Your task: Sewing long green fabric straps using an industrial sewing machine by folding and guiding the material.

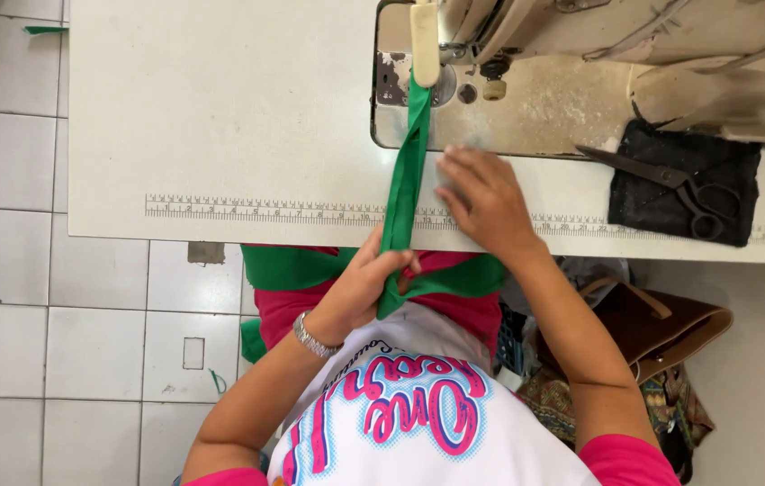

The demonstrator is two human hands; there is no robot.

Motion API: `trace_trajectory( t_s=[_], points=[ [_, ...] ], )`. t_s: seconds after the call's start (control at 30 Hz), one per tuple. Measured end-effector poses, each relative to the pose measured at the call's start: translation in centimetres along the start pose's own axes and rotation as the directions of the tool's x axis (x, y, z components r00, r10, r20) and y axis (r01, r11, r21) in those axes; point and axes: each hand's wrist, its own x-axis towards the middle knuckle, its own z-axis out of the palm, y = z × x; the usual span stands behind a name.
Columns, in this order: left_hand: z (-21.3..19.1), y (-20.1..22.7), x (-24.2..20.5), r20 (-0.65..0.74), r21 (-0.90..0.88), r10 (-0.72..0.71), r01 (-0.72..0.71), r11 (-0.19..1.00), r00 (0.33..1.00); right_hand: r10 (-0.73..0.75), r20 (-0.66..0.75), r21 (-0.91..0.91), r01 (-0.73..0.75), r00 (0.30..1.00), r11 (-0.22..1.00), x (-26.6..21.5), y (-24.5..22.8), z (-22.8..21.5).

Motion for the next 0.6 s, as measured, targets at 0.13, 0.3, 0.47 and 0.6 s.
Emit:
trace_trajectory(
  t_s=[0.13, 0.3, 0.47, 0.6],
  points=[
    [-1.0, 1.1, -3.7, 0.123, 0.609, 0.362, -0.358, 0.708, 0.924, 0.012, -0.032, 0.041, -0.01, 0.999, 0.999, -1.7, -4.0, -0.5],
    [0.5, 2.4, -5.6, 0.058, 0.203, 0.284, -0.29, 0.935, 0.957, -0.057, -0.263, 0.119, 0.091, 0.963, 0.989, -0.4, -7.0, -0.9],
    [-0.2, -0.9, -5.7, 0.118, -0.181, 0.07, -0.048, 0.982, 0.991, -0.092, -0.409, 0.194, 0.185, 0.908, 0.963, 0.1, -8.2, -0.3],
    [0.1, -1.0, -6.0, 0.11, -0.044, 0.069, -0.065, 0.997, 0.991, -0.124, -0.414, 0.196, 0.221, 0.902, 0.955, -0.6, -7.8, -0.2]
  ],
)
